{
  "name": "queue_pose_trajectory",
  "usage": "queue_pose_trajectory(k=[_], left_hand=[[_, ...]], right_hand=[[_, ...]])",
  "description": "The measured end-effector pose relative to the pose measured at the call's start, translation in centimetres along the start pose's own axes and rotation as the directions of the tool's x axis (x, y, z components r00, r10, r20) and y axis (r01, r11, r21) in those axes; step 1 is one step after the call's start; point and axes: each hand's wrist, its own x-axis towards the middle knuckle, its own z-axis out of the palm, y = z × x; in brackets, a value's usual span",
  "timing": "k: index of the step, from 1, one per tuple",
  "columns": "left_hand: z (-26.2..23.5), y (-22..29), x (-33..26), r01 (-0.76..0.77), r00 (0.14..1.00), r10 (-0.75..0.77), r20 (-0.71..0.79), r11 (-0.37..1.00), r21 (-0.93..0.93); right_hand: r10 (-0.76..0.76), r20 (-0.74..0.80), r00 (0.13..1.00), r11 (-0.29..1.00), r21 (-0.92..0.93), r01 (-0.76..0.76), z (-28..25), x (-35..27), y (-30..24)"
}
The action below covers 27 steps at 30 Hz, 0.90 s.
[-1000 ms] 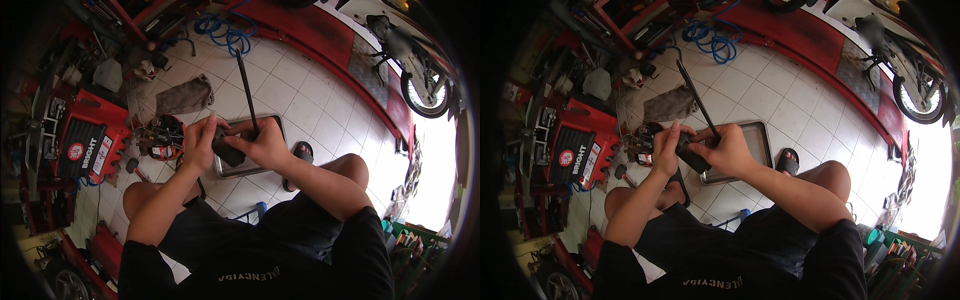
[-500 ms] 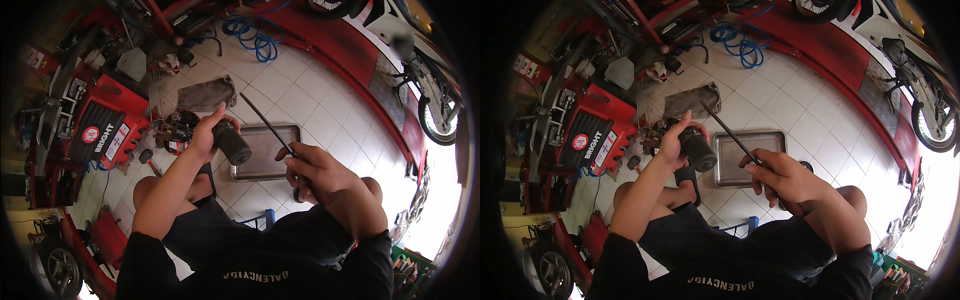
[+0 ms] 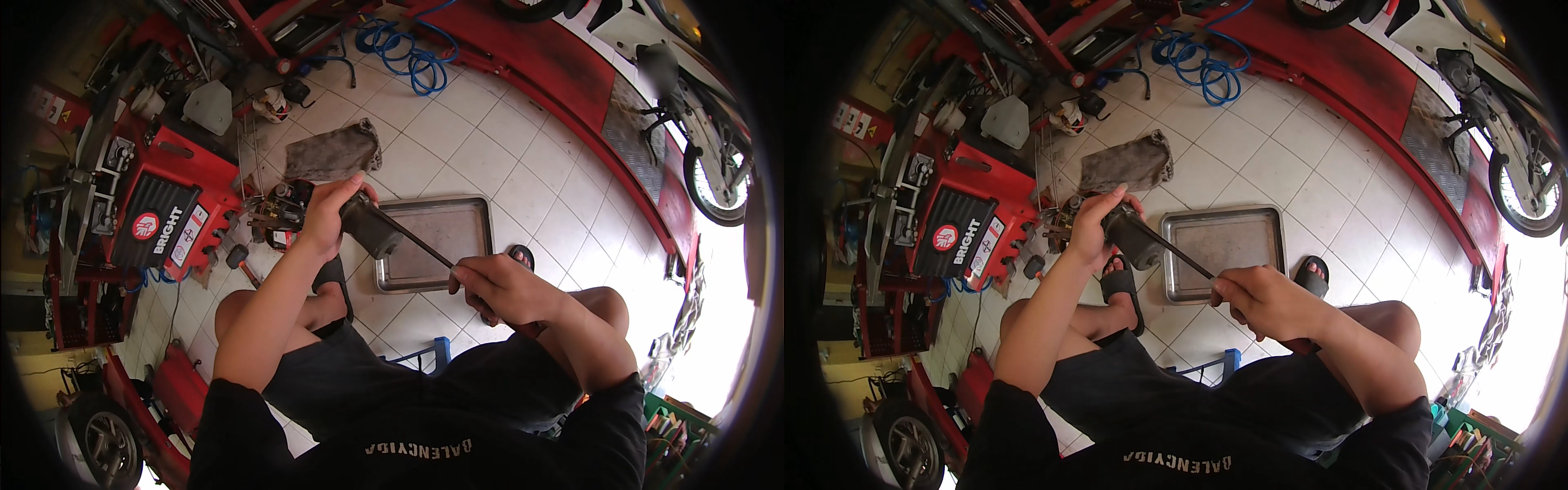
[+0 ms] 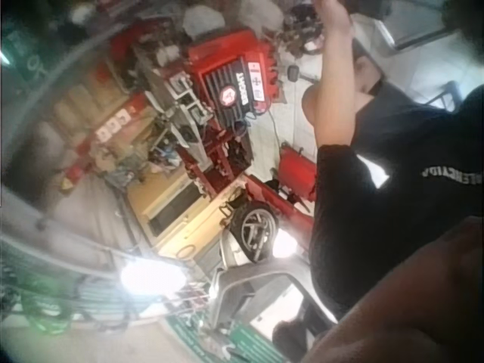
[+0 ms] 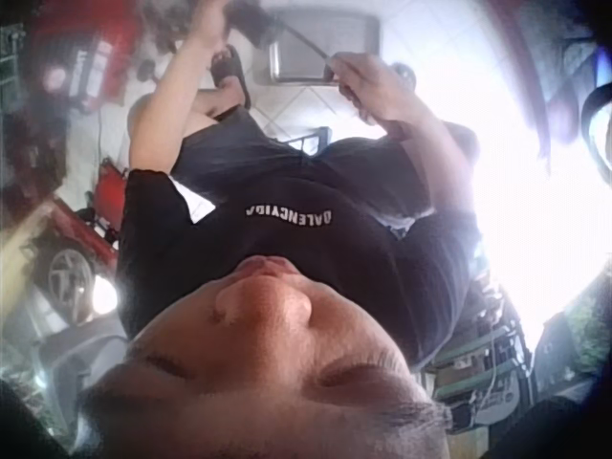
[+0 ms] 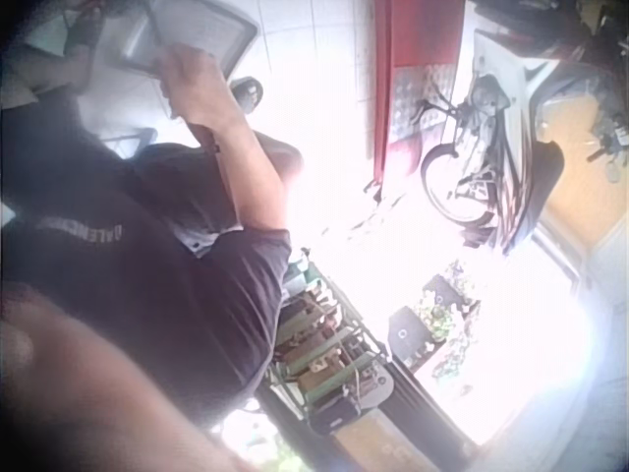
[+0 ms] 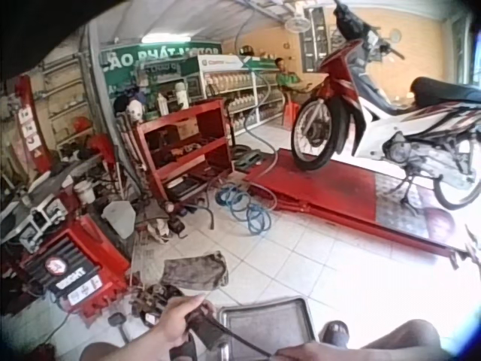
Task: The person uses a screwdriver to pry and remove a cylindrical metal component from a larger mechanical housing. They then use the screwdriver to manipulate internal parts within the housing, eventually removing a small metal piece and placing it into a metal tray.
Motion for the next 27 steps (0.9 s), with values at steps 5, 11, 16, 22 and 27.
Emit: queue_pose_trajectory(k=[5,11,16,22,27], left_hand=[[0.07,-0.16,0.03,-0.026,1.000,0.026,0.006,0.999,0.022],[0.16,-0.16,-0.27,-0.034,0.999,0.034,-0.010,0.999,0.016],[0.36,0.05,-0.56,-0.026,1.000,0.026,-0.015,0.999,0.042],[-0.18,-0.59,-0.13,-0.054,0.999,0.054,-0.003,0.998,0.035],[0.02,-0.25,-0.21,-0.053,0.999,0.053,0.003,0.998,0.026]], right_hand=[[0.020,-0.011,1.000,1.000,-0.005,-0.020,0.04,0.04,0.17],[-0.030,-0.020,0.999,1.000,0.002,0.030,0.48,0.12,0.19],[-0.032,-0.021,0.999,0.999,0.009,0.032,0.29,0.12,0.12],[-0.007,-0.014,1.000,1.000,0.010,0.007,0.38,0.05,-0.42],[0.008,-0.021,1.000,1.000,0.014,-0.008,0.23,0.12,0.10]])
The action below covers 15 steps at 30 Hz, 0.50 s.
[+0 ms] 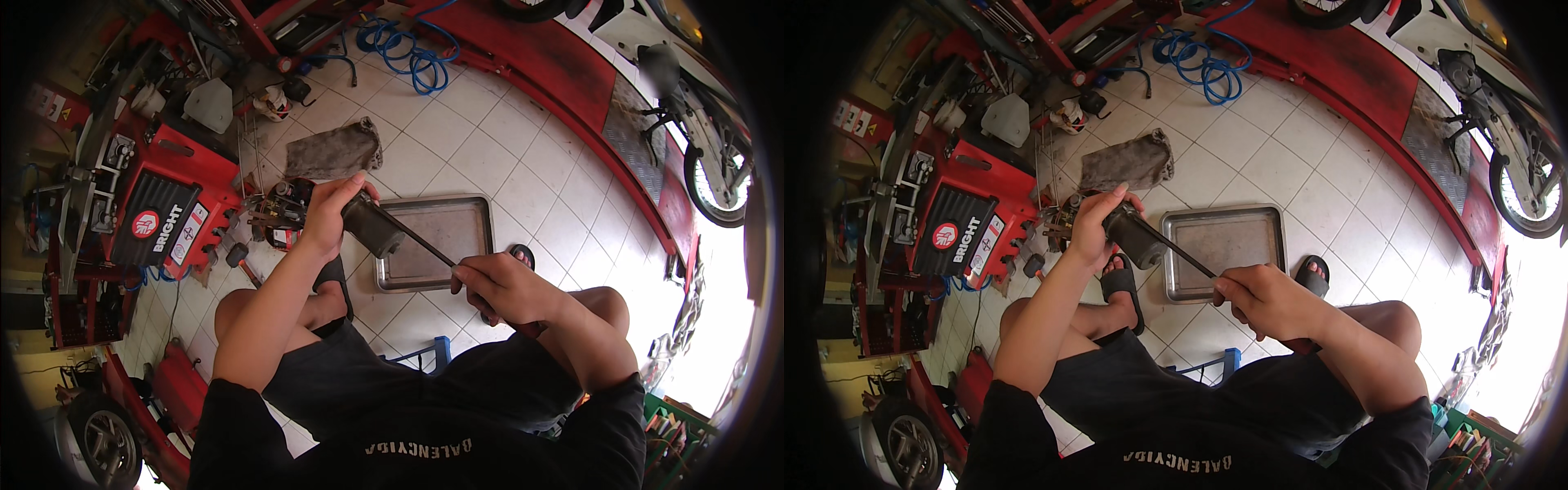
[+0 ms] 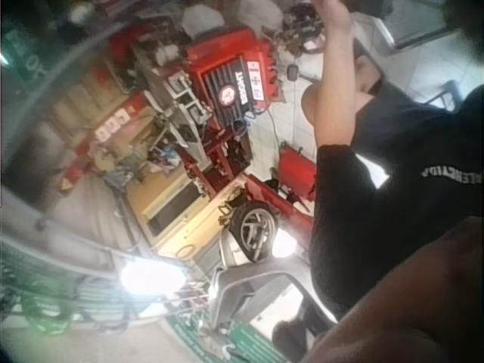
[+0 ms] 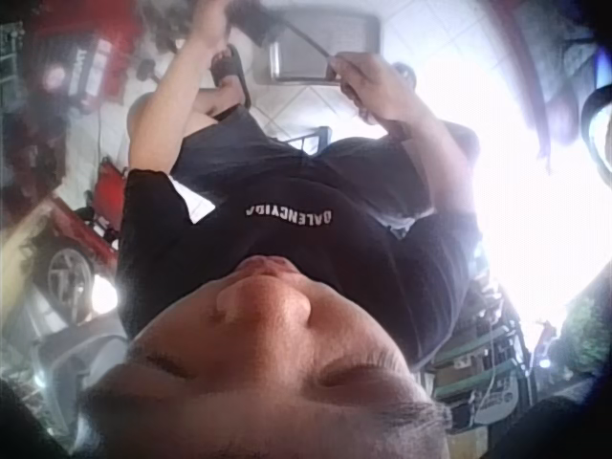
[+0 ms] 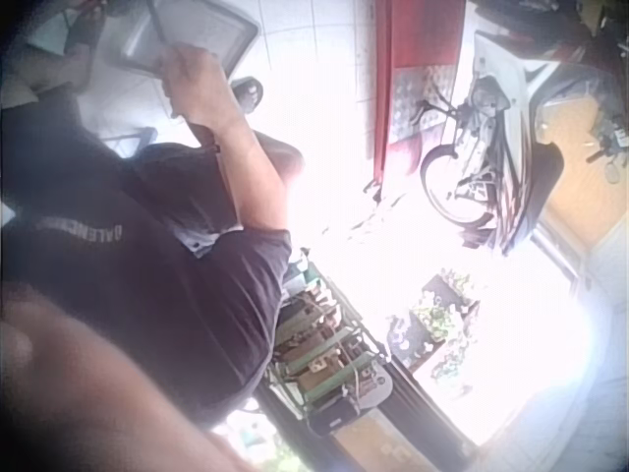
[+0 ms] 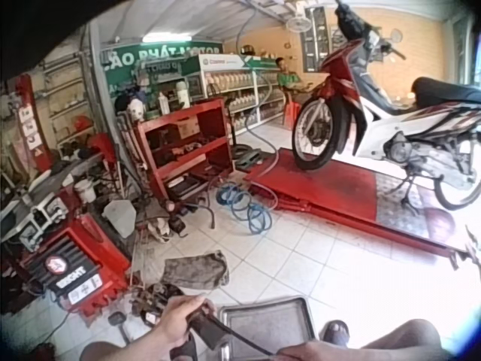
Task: The person uses a screwdriver to pry and remove a cylindrical metal component from a larger mechanical housing. They then use the screwdriver to manipulate internal parts within the housing, eventually removing a small metal piece and placing it into a metal tray.
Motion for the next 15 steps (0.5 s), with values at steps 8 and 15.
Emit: queue_pose_trajectory(k=[8,15], left_hand=[[0.1,-0.2,-0.1,-0.118,0.992,0.125,-0.020,0.974,0.192],[1.0,0.7,-0.5,-0.266,0.959,0.282,0.036,0.844,0.466]], right_hand=[[-0.029,-0.010,1.000,0.996,0.083,0.029,0.3,0.5,0.8],[-0.055,-0.108,0.993,0.998,-0.031,0.052,1.4,1.9,3.1]])
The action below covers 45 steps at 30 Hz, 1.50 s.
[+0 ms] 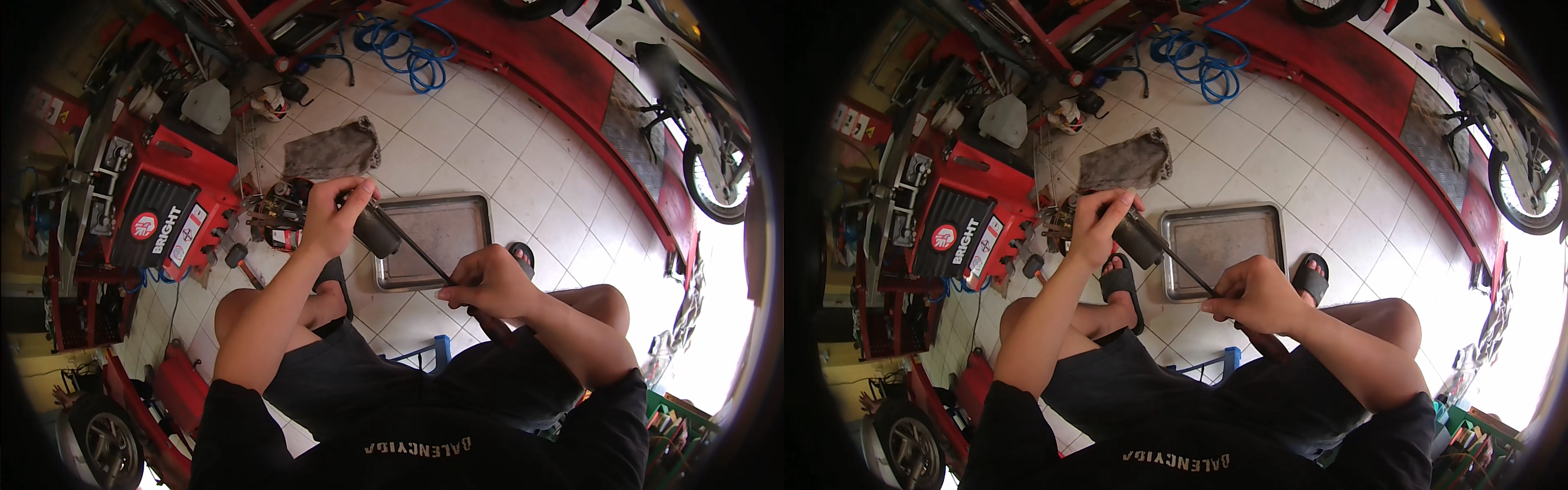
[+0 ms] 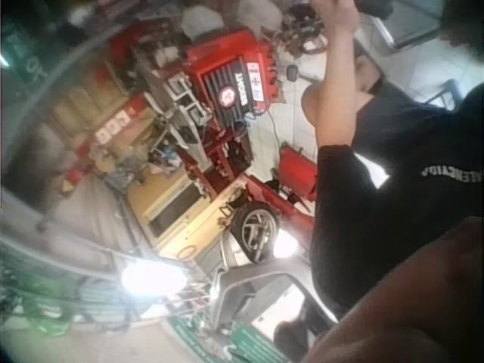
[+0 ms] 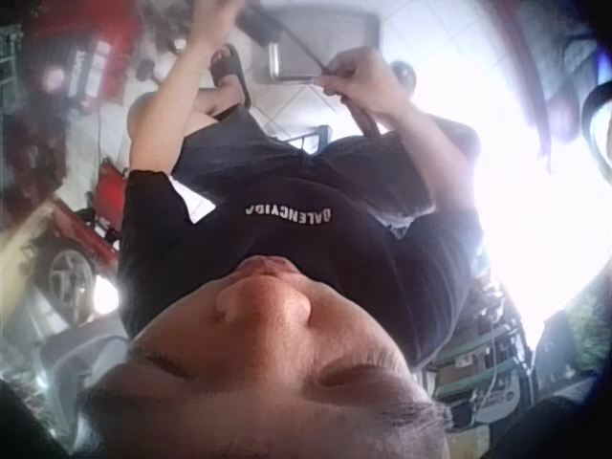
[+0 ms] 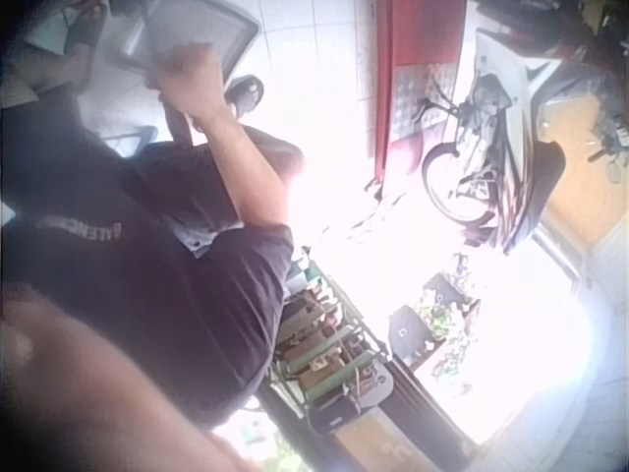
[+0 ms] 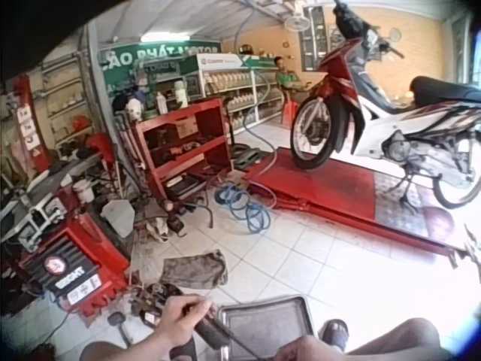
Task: The person uses a screwdriver to pry and remove a cylindrical metal component from a larger mechanical housing. They then use the screwdriver to manipulate internal parts within the housing, eventually removing a small metal piece and placing it into a metal tray.
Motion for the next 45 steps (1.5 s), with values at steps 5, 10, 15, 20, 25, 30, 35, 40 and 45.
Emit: queue_pose_trajectory(k=[5,10,15,20,25,30,35,40,45], left_hand=[[-0.2,0.7,0.2,-0.057,0.998,0.057,0.004,0.996,0.073],[-0.1,0.8,0.2,-0.126,0.992,0.124,0.026,0.981,0.148],[-0.1,1.4,0.1,-0.194,0.981,0.186,0.056,0.959,0.206],[0.5,2.6,-0.3,-0.269,0.962,0.255,0.095,0.942,0.201],[0.5,3.7,-0.6,-0.322,0.946,0.306,0.107,0.924,0.206],[0.2,3.5,-0.6,-0.306,0.952,0.292,0.096,0.929,0.210],[0.0,2.8,-0.2,-0.311,0.950,0.309,0.036,0.940,0.144],[-1.2,2.5,0.5,-0.290,0.950,0.307,-0.060,0.936,0.199],[-4.2,1.5,1.7,-0.158,0.957,0.232,-0.173,0.920,0.359]], right_hand=[[-0.003,0.058,0.998,0.993,0.121,-0.004,1.6,1.0,0.7],[-0.037,0.115,0.993,0.836,0.547,-0.032,3.3,2.1,3.1],[-0.049,0.036,0.998,0.950,0.312,0.035,3.3,1.8,1.2],[-0.017,-0.075,0.997,0.982,0.184,0.030,3.6,2.4,1.9],[-0.018,-0.117,0.993,0.996,0.089,0.028,4.1,2.9,2.1],[-0.027,-0.168,0.985,0.994,0.102,0.044,4.0,2.9,2.2],[-0.030,-0.176,0.984,0.998,0.051,0.040,4.0,2.9,2.4],[0.041,-0.197,0.980,0.993,0.112,-0.019,3.4,3.4,2.4],[0.111,-0.302,0.947,0.991,0.104,-0.083,2.6,7.9,9.1]])
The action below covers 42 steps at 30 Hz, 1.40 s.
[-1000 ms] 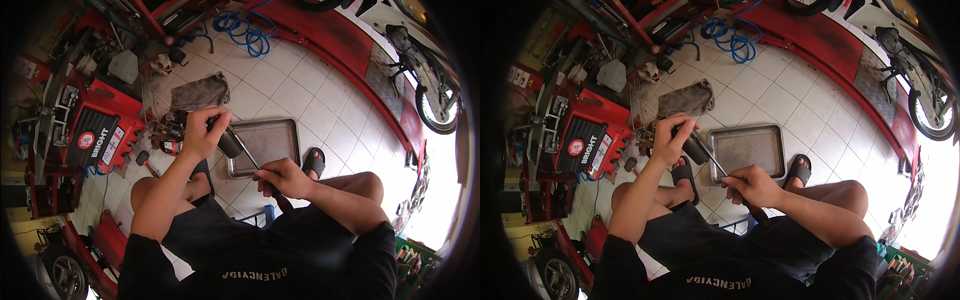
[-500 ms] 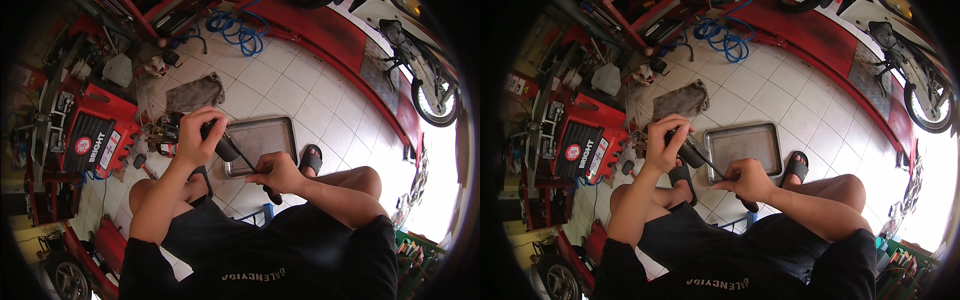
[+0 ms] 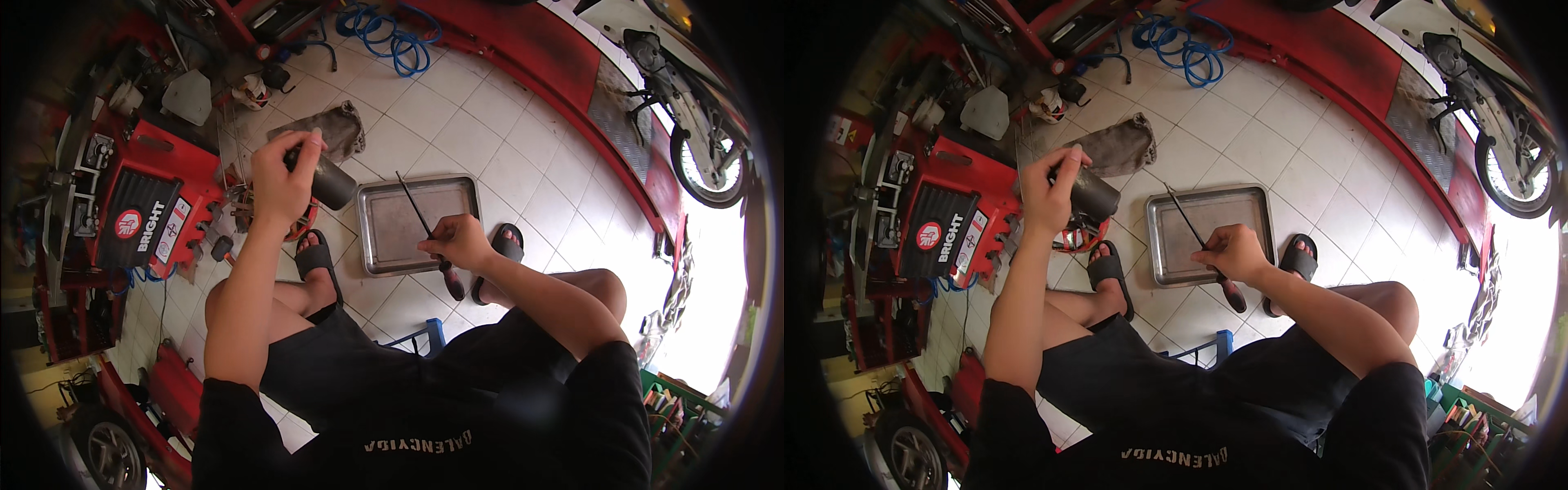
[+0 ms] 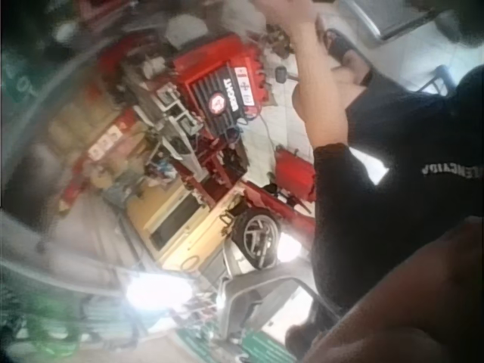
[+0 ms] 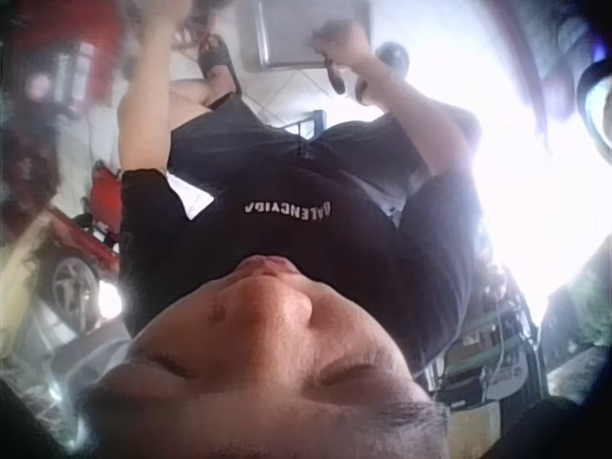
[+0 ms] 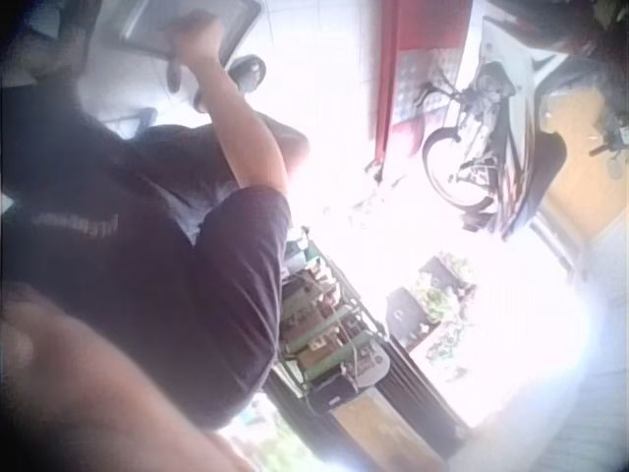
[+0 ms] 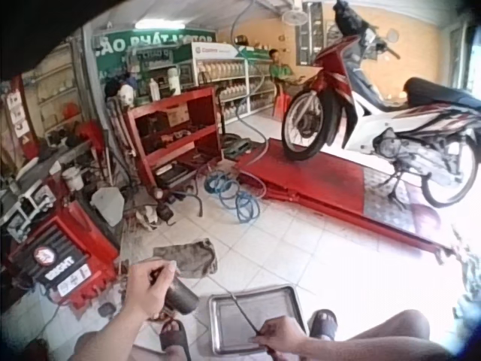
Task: The person uses a screwdriver to pry and remove a cylindrical metal component from a larger mechanical housing. They then use the screwdriver to manipulate internal parts within the housing, eventually removing a small metal piece and placing it into a metal tray.
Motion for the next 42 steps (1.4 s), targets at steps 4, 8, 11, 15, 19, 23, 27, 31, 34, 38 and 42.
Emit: queue_pose_trajectory(k=[4,8,11,15,19,23,27,31,34,38,42], left_hand=[[-0.6,-1.5,0.5,0.051,0.998,-0.054,-0.043,0.997,-0.063],[-0.7,-1.2,0.2,0.109,0.994,-0.109,-0.009,0.993,-0.049],[-0.1,-1.0,-0.1,0.116,0.993,-0.116,0.003,0.992,-0.054],[-0.4,-1.1,-0.6,0.116,0.993,-0.114,0.037,0.993,-0.030],[-1.1,-1.2,-0.7,0.105,0.994,-0.105,0.029,0.994,-0.007],[-1.3,-0.9,-0.8,0.124,0.992,-0.124,0.011,0.992,0.005],[-1.1,-1.0,-0.7,0.099,0.995,-0.099,0.015,0.995,-0.018],[-1.2,-1.1,-0.9,0.117,0.993,-0.116,0.022,0.993,-0.012],[-0.9,-0.6,-0.9,0.136,0.990,-0.136,0.025,0.990,-0.020],[-0.5,-1.0,-0.3,0.097,0.995,-0.094,0.037,0.990,-0.103],[-0.1,-2.0,0.1,0.261,0.965,-0.233,0.122,0.900,-0.349]], right_hand=[[0.211,-0.015,0.977,0.959,-0.192,-0.210,4.2,3.6,6.7],[0.335,0.067,0.940,0.890,-0.351,-0.292,11.0,6.2,15.6],[0.486,0.095,0.869,0.847,-0.297,-0.441,14.6,6.7,19.3],[0.607,0.014,0.795,0.788,-0.142,-0.599,17.0,6.4,21.5],[0.598,-0.036,0.801,0.773,-0.238,-0.588,16.4,7.2,21.2],[0.639,-0.052,0.767,0.734,-0.257,-0.629,16.0,7.7,20.7],[0.636,0.017,0.771,0.763,-0.162,-0.626,15.5,7.4,20.4],[0.626,0.026,0.779,0.775,-0.134,-0.618,14.8,6.8,18.0],[0.620,0.097,0.779,0.780,-0.192,-0.596,13.7,6.9,17.8],[0.561,0.147,0.815,0.799,0.163,-0.579,11.3,7.9,17.1],[0.464,0.322,0.826,0.724,0.399,-0.562,4.3,9.2,10.4]])
